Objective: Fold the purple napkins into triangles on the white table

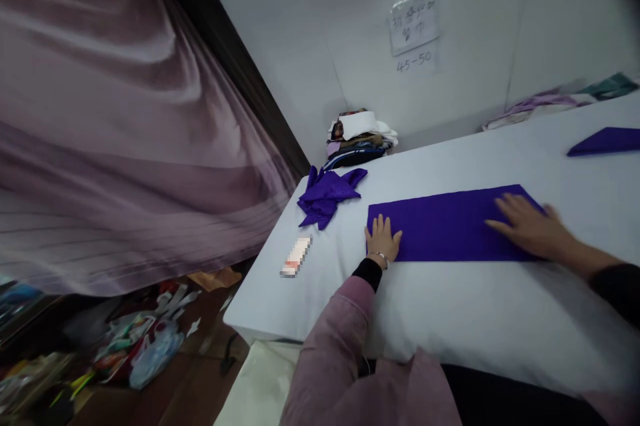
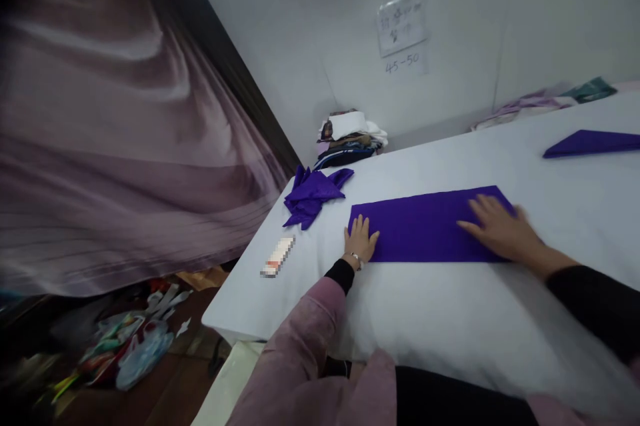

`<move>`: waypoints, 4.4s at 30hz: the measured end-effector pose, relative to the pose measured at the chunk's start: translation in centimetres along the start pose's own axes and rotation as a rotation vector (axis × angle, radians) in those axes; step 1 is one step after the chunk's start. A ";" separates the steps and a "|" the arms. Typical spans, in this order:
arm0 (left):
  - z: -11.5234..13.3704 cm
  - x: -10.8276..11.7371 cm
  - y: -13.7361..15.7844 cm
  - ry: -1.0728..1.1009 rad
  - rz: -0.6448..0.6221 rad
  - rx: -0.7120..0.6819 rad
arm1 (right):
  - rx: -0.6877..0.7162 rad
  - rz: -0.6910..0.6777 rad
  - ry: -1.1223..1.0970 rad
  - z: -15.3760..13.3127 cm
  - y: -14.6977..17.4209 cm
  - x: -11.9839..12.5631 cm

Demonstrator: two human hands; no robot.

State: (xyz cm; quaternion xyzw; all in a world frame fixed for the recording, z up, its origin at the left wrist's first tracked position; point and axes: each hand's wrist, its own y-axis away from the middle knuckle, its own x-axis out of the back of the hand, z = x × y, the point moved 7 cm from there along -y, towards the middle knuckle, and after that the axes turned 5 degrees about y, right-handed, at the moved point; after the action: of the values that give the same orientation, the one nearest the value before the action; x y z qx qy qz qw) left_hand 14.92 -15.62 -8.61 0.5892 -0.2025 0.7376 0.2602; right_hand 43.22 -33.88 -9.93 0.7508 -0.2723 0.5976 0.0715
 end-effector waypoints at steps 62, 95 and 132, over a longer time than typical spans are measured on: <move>-3.3 5.1 -0.6 0.708 0.037 0.353 | 0.332 -0.341 -0.675 -17.8 6.0 -2.4; 14.8 -2.6 4.2 0.323 0.034 -0.536 | -0.432 -0.381 -1.320 4.1 2.4 1.1; 15.0 -3.3 3.5 0.311 0.056 -0.534 | -0.660 -0.150 -0.972 8.2 2.7 1.6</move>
State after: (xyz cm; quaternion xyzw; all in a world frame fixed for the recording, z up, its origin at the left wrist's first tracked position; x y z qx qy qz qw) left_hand 24.79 -27.90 -8.48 0.3743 -0.3630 0.7465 0.4134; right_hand 49.12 -40.22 -11.23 0.8936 -0.3916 0.0622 0.2105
